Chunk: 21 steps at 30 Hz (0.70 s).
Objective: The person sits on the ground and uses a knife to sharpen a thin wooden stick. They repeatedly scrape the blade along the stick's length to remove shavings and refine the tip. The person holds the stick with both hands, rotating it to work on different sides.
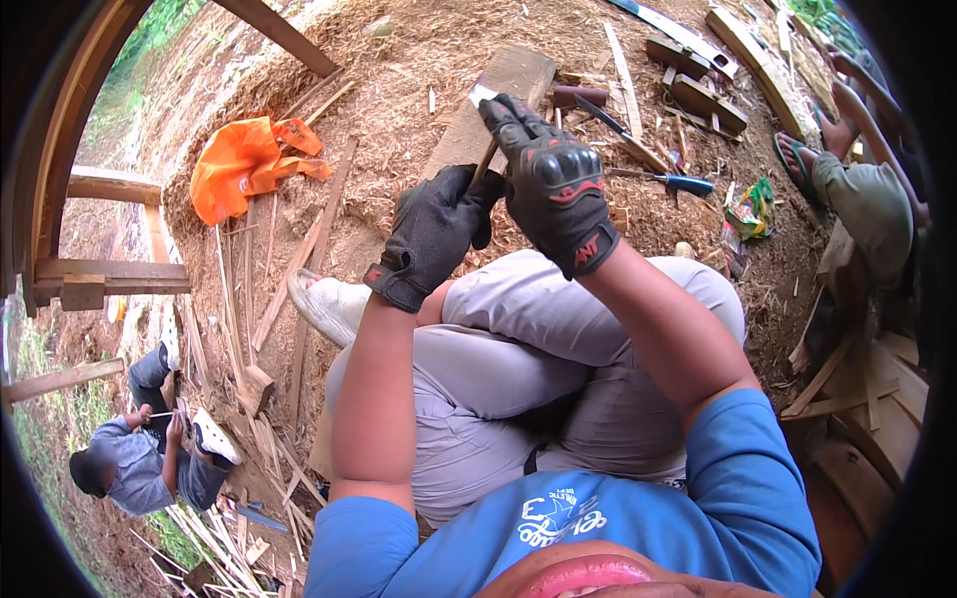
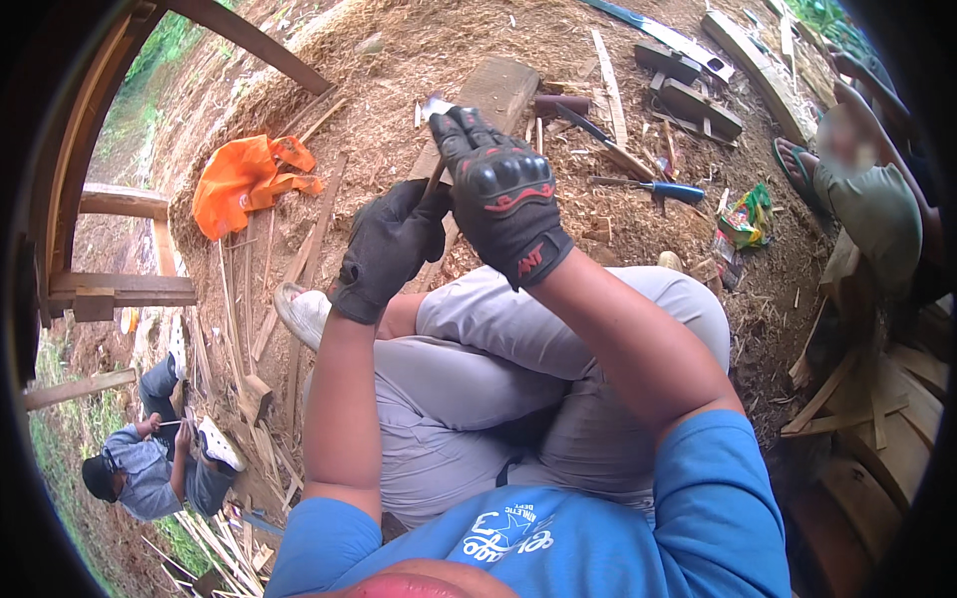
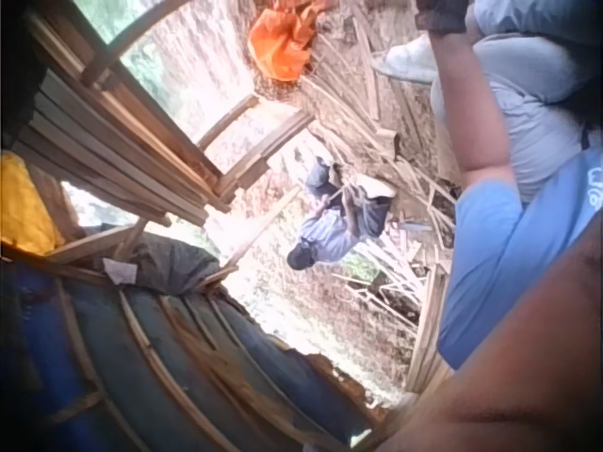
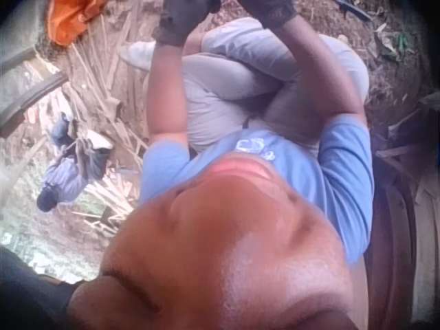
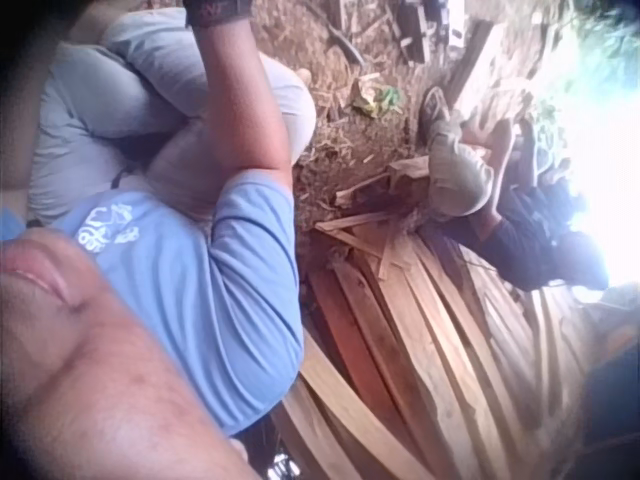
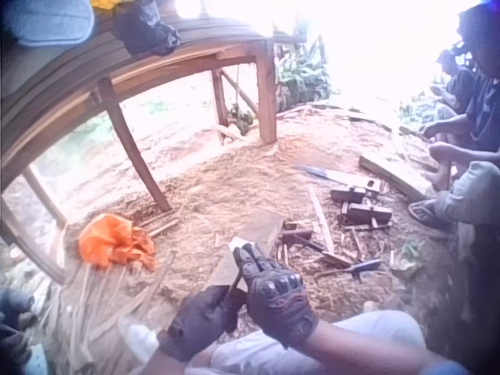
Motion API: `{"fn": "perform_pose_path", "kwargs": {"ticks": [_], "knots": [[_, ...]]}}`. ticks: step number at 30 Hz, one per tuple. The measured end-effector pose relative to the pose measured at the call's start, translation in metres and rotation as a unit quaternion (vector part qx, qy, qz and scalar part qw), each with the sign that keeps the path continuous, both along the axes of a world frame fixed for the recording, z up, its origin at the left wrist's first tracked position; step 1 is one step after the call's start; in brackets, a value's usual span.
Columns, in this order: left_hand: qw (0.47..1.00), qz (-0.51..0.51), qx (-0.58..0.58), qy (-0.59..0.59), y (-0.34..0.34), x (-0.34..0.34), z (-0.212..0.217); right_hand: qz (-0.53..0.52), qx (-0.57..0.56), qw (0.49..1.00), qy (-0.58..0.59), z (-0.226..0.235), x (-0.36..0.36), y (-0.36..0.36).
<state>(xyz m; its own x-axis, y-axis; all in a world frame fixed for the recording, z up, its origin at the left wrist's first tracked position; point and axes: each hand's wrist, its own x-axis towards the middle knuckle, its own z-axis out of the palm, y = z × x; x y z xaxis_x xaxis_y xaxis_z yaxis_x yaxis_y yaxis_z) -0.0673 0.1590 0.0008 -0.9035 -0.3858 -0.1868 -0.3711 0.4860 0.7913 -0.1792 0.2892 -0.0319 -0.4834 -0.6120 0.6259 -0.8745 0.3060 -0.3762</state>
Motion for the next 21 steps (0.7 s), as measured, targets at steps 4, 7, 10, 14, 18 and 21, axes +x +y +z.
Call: {"fn": "perform_pose_path", "kwargs": {"ticks": [4,7,10,14,18,21], "knots": [[0.991,0.053,0.116,0.039,-0.001,0.005,-0.003,0.02,-0.012,1.0,0.012,0.012,0.014,0.004],[0.999,-0.005,0.032,0.034,-0.005,0.002,0.004,-0.013,-0.018,0.998,-0.064,0.009,0.001,0.001],[0.994,0.041,0.101,0.028,-0.003,0.006,0.0,0.013,-0.01,0.999,0.052,0.016,0.023,0.007],[0.994,0.002,0.073,0.079,-0.013,0.008,-0.004,0.028,-0.011,0.998,-0.053,0.053,0.031,0.018],[0.99,0.0,0.135,0.039,-0.001,0.008,0.019,-0.047,-0.055,0.995,-0.064,0.05,-0.014,0.031],[0.988,-0.031,0.126,0.078,-0.001,0.009,0.022,-0.042,-0.07,0.984,-0.158,0.033,-0.035,0.031]]}}
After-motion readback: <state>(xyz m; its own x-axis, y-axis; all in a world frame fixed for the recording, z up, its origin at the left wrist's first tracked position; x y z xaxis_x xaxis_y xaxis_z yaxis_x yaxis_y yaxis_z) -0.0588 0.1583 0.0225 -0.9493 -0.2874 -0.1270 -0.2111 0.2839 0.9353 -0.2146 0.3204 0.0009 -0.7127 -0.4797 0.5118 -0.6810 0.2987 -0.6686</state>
